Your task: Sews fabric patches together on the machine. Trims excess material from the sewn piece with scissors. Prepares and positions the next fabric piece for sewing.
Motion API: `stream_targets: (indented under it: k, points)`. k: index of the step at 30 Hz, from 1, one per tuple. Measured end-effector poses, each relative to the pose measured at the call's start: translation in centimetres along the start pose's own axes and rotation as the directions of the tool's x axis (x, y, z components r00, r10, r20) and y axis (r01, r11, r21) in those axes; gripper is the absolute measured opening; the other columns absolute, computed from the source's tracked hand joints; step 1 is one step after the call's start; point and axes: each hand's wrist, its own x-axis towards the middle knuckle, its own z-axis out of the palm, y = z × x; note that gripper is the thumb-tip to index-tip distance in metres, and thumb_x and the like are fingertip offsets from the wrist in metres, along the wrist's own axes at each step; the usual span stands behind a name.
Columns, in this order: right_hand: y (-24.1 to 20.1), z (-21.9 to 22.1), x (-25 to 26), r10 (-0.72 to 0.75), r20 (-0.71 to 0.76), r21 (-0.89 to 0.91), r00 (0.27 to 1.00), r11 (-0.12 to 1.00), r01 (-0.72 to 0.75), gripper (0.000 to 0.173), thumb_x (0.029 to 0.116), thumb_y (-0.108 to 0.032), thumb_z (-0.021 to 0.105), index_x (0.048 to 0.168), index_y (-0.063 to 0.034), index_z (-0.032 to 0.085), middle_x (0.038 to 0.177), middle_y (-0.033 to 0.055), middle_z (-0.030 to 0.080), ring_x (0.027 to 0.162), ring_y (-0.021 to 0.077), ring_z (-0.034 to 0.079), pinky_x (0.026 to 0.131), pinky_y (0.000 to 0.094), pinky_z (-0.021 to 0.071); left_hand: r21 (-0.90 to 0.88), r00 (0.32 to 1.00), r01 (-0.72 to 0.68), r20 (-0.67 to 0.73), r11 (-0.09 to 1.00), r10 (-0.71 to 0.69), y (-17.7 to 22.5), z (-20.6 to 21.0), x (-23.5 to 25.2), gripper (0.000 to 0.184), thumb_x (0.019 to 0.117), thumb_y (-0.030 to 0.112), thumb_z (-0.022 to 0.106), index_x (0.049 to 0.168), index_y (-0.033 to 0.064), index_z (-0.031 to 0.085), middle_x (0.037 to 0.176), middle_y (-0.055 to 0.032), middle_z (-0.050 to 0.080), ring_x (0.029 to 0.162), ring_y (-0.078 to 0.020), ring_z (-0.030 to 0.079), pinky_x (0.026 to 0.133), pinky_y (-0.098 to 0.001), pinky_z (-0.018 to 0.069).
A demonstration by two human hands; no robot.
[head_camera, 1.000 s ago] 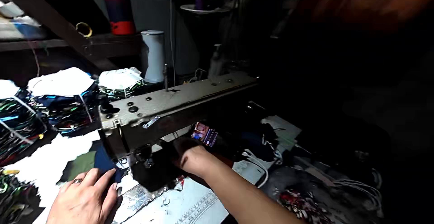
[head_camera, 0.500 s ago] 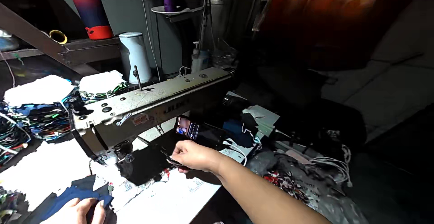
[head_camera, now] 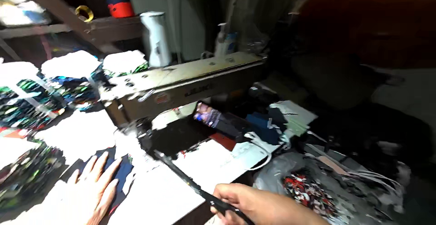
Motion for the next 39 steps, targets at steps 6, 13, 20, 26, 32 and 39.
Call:
stream_targets:
  k: [6, 13, 20, 26, 32, 39]
  points:
    - [-0.7, -0.9, 1.6, 0.061, 0.199, 0.007, 0.978, 0.998, -0.063, 0.059, 0.0878, -0.068, 0.066, 0.114, -0.0166, 0.055, 0.087, -0.0017, 0.064, 0.072, 0.0099, 0.066, 0.063, 0.0277, 0.0583, -0.014, 0.99, 0.132, -0.05, 0.991, -0.133, 1.8, 0.4, -1.3, 0.059, 0.1061, 0.047, 0.026, 0.154, 0.0239, 0.05, 0.166, -0.0149, 0.034, 0.154, -0.0376, 0.027, 0.115, -0.0749, 0.0221]
    - [-3.0, -1.5, 6.5, 0.152, 0.161, -0.032, 0.975, 0.988, -0.149, 0.058, 0.0871, -0.072, 0.063, 0.108, -0.0178, 0.055, 0.083, -0.0018, 0.062, 0.068, 0.0106, 0.067, 0.063, 0.028, 0.0607, -0.028, 0.973, 0.229, 0.049, 0.973, -0.227, 3.3, -0.3, -1.7, 0.06, 0.106, 0.05, 0.024, 0.158, 0.0255, 0.044, 0.168, -0.0113, 0.029, 0.157, -0.0361, 0.021, 0.117, -0.0744, 0.0158]
    - [-4.6, -1.1, 10.5, 0.153, 0.136, -0.009, 0.979, 0.988, -0.153, 0.042, 0.0951, -0.055, 0.06, 0.104, -0.0142, 0.056, 0.079, 0.0007, 0.062, 0.065, 0.0095, 0.067, 0.064, 0.0238, 0.0597, -0.014, 0.957, 0.286, 0.042, 0.958, -0.286, 5.0, -0.2, -2.0, 0.059, 0.1061, 0.048, 0.024, 0.157, 0.0272, 0.045, 0.168, -0.0134, 0.03, 0.156, -0.0374, 0.022, 0.118, -0.0731, 0.0168]
    - [-5.5, 0.3, 12.0, 0.15, 0.021, 0.034, 0.988, 0.988, -0.151, 0.031, 0.0966, -0.04, 0.065, 0.094, -0.0106, 0.056, 0.068, 0.0042, 0.058, 0.054, 0.0095, 0.062, 0.054, 0.0215, 0.0569, -0.014, 0.948, 0.316, 0.054, 0.949, -0.314, 5.7, 0.0, -2.5, 0.059, 0.106, 0.049, 0.024, 0.158, 0.0285, 0.043, 0.169, -0.0122, 0.028, 0.157, -0.0363, 0.019, 0.119, -0.0722, 0.0149]
    - [-3.5, -0.3, 8.3, 0.112, 0.049, -0.175, 0.993, 0.979, -0.101, 0.034, 0.0927, -0.052, 0.066, 0.098, -0.0181, 0.06, 0.073, -0.0014, 0.063, 0.058, 0.0092, 0.065, 0.054, 0.026, 0.0586, -0.058, 0.953, 0.302, 0.008, 0.951, -0.302, 8.0, 0.1, -5.2, 0.064, 0.1034, 0.058, 0.03, 0.158, 0.026, 0.044, 0.169, -0.0142, 0.026, 0.157, -0.0355, 0.021, 0.119, -0.072, 0.0164]
    - [-1.2, -0.5, 1.1, 0.041, 0.288, -0.248, 0.957, 0.968, 0.033, 0.071, 0.0939, -0.072, 0.052, 0.118, -0.0054, 0.052, 0.097, 0.0047, 0.062, 0.085, 0.0112, 0.062, 0.07, 0.0304, 0.0529, -0.081, 0.988, 0.079, 0.141, 0.994, -0.067, 8.0, -2.0, -9.1, 0.102, 0.069, 0.067, 0.077, 0.156, 0.0244, 0.045, 0.167, -0.0155, 0.03, 0.155, -0.0393, 0.026, 0.114, -0.0724, 0.0274]
